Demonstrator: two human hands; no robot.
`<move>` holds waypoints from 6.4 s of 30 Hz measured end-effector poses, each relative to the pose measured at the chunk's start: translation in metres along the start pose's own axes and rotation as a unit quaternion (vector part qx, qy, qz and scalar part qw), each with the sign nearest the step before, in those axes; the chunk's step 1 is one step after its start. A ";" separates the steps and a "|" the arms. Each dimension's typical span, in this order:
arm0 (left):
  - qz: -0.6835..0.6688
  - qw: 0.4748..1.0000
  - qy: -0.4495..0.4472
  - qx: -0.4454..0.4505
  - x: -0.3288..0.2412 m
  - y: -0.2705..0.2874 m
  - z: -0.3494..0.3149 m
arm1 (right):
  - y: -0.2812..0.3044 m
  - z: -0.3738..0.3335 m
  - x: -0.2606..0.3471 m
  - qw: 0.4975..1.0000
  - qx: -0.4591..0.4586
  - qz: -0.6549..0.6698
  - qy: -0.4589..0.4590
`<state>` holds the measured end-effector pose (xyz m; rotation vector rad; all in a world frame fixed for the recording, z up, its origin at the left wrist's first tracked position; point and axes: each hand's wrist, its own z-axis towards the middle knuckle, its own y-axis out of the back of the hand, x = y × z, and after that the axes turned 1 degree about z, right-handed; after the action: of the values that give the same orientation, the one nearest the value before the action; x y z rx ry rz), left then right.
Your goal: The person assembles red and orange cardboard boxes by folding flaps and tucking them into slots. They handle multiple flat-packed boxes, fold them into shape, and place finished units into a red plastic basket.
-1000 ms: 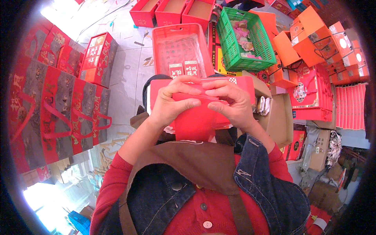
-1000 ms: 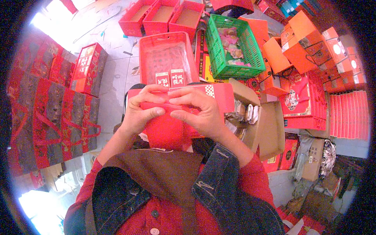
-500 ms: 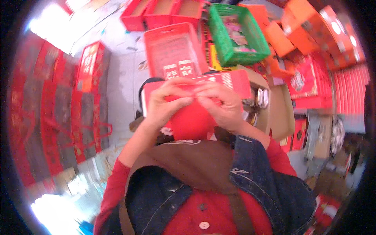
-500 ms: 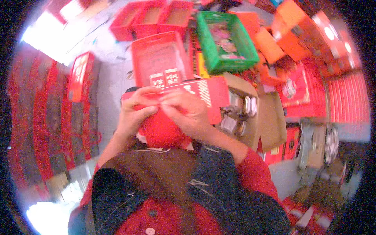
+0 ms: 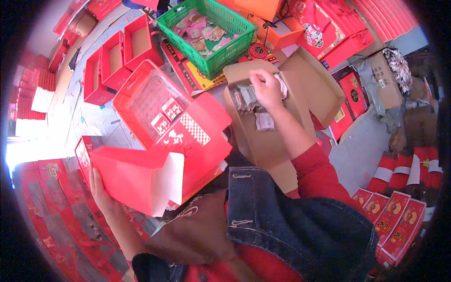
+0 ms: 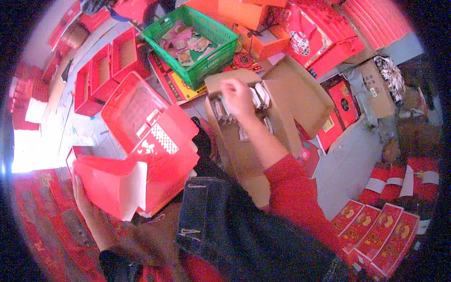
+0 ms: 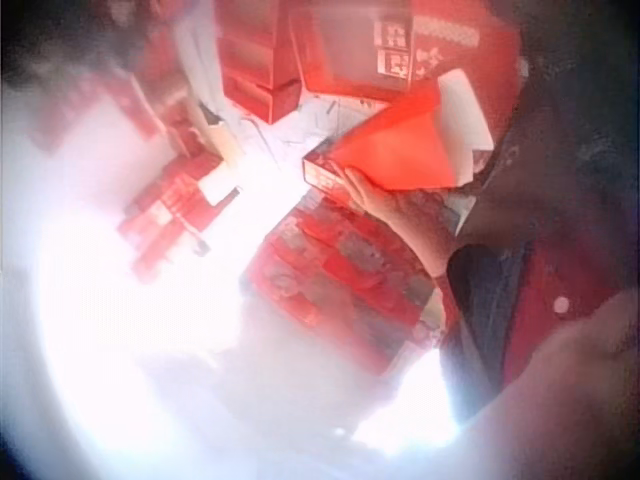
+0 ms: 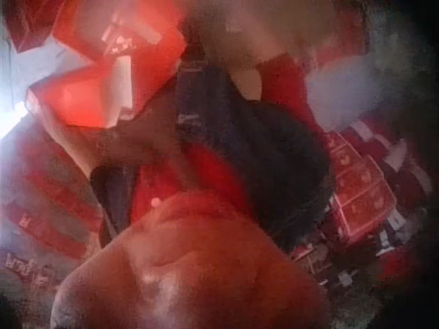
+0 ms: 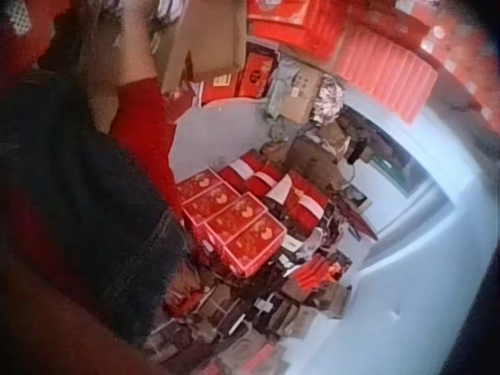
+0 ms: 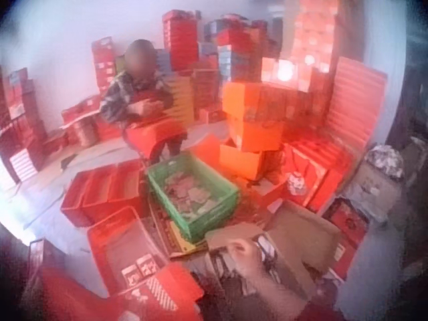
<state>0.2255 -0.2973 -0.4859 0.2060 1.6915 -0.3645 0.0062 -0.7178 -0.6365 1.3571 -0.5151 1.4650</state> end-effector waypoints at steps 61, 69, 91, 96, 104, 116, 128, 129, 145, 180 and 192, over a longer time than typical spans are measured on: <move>-0.162 0.982 0.040 -0.087 0.054 0.004 -0.086 | -0.044 -0.117 0.235 0.916 0.235 0.316 -0.075; -0.272 0.954 0.043 0.119 0.062 -0.038 -0.114 | -0.078 -0.151 0.252 0.888 0.362 0.276 -0.064; 0.002 0.946 0.070 0.316 0.085 -0.035 -0.098 | -0.073 -0.157 0.199 0.876 0.446 0.174 -0.059; -0.017 0.946 0.054 0.318 0.081 -0.039 -0.100 | -0.072 -0.150 0.199 0.896 0.323 0.288 0.100; -0.011 0.965 -0.159 0.208 0.041 -0.056 -0.080 | -0.071 -0.141 0.191 0.913 0.321 0.161 0.194; -0.137 0.949 0.044 0.279 0.056 -0.056 -0.053 | -0.075 -0.071 0.196 0.830 0.536 0.139 0.067; -0.100 0.955 0.035 0.277 0.052 -0.058 -0.046 | -0.084 -0.090 0.186 0.862 0.386 0.328 0.001; -0.095 0.960 0.027 0.262 0.053 -0.060 -0.045 | -0.090 -0.090 0.194 0.874 0.324 0.361 0.004; -0.119 0.952 -0.011 0.281 0.050 -0.066 -0.050 | -0.080 -0.050 0.239 0.836 0.540 0.069 0.070; 0.068 0.954 -0.159 0.243 0.041 -0.071 -0.058 | -0.053 -0.078 0.203 0.863 0.455 0.159 0.152; 0.026 0.974 -0.093 0.204 0.040 -0.083 -0.068 | -0.063 -0.089 0.207 0.886 0.420 0.195 -0.004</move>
<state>0.1279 -0.3535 -0.5070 0.5023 1.4099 -0.6709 0.0532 -0.5396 -0.4926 2.0027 -0.1369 2.1530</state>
